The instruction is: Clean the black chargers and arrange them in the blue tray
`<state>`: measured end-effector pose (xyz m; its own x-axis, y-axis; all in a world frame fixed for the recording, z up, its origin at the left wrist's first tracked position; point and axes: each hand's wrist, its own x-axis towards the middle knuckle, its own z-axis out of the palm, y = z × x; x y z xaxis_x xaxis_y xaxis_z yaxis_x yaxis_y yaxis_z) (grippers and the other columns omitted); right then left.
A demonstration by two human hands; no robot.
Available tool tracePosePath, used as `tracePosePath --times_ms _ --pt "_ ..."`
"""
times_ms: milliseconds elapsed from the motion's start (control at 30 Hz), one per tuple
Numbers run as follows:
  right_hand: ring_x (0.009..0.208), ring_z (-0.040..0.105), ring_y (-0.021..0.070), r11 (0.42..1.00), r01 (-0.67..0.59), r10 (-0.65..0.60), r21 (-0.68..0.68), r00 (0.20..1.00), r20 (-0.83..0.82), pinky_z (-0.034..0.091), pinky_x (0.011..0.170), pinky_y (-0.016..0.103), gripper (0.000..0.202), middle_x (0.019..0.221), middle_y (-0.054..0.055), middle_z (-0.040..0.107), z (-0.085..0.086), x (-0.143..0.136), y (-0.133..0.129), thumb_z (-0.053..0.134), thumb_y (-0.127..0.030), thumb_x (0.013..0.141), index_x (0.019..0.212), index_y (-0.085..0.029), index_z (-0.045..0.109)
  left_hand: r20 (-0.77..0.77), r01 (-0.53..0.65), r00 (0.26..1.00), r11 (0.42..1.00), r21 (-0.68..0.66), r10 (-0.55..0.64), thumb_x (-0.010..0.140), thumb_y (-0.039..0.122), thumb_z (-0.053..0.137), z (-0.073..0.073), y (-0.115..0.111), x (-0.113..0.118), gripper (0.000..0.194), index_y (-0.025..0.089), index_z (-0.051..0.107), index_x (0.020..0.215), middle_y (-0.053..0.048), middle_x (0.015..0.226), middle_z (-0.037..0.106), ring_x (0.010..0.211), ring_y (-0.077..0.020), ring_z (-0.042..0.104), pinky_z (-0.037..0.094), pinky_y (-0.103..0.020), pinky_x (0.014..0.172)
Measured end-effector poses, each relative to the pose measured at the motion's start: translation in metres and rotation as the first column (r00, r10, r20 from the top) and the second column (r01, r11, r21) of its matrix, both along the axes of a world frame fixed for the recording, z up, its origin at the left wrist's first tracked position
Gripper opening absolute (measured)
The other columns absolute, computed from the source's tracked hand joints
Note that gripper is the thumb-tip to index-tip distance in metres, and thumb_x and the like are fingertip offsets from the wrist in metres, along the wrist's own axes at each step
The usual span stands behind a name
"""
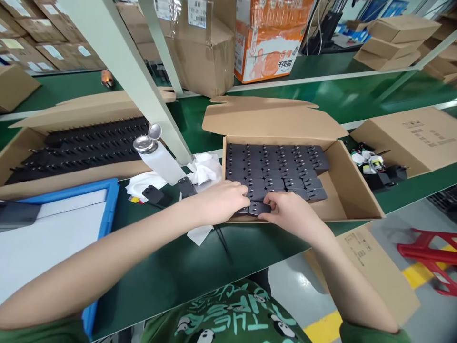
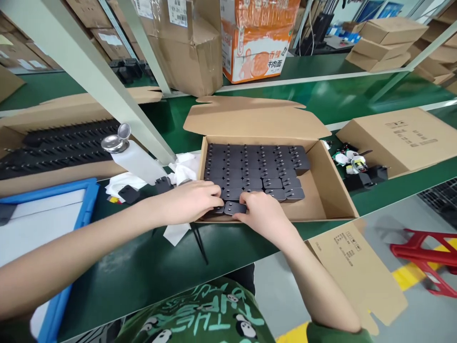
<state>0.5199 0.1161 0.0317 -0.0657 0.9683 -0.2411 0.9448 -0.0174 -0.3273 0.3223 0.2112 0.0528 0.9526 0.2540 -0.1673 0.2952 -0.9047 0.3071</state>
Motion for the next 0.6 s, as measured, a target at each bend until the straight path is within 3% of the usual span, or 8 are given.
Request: tracePosePath --times_ms 167,300,467,600 --pt "0.069 0.065 0.0255 0.977 -0.206 0.209 -0.052 0.976 0.062 0.036 0.054 0.031 0.013 0.079 0.008 0.07 0.006 0.01 0.013 0.073 -0.031 0.079 0.076 -0.022 0.065 -0.024 0.085 0.996 0.994 -0.074 -0.087 0.078 0.0 0.059 -0.002 0.012 0.013 0.021 0.019 0.067 0.072 -0.003 0.073 0.056 0.067 -0.0191 0.054 0.041 -0.031 0.065" --pt "0.065 0.062 0.0221 0.943 -0.321 0.326 -0.085 0.944 0.047 0.038 0.054 0.031 0.008 0.079 0.006 0.069 0.015 0.024 0.017 0.071 -0.028 0.078 0.076 -0.022 0.066 -0.054 0.113 0.991 0.987 -0.116 -0.12 0.071 -0.006 0.054 0.001 0.017 0.017 0.028 0.02 0.057 0.059 -0.003 0.071 0.056 0.065 -0.0187 0.052 0.037 -0.031 0.061" --pt "0.062 0.06 0.0192 0.944 -0.319 0.322 -0.085 0.947 0.016 0.037 0.049 0.03 0.008 0.078 0.004 0.067 0.016 0.049 0.014 0.069 -0.03 0.079 0.076 -0.024 0.065 -0.069 0.077 0.994 0.986 -0.15 -0.088 0.068 -0.005 0.052 0.0 0.016 0.014 0.028 0.02 0.056 0.057 -0.003 0.075 0.058 0.07 -0.0203 0.055 0.039 -0.031 0.065" --pt "0.062 0.062 0.0199 0.955 -0.287 0.286 -0.075 0.958 -0.028 0.04 0.048 0.03 0.013 0.078 0.003 0.068 0.009 0.067 0.004 0.07 -0.037 0.081 0.087 -0.025 0.07 -0.051 0.062 0.996 0.989 -0.137 -0.07 0.074 0.0 0.047 0.007 0.015 0.006 0.027 0.021 0.064 0.069 -0.005 0.083 0.062 0.077 -0.0217 0.058 0.042 -0.031 0.071"
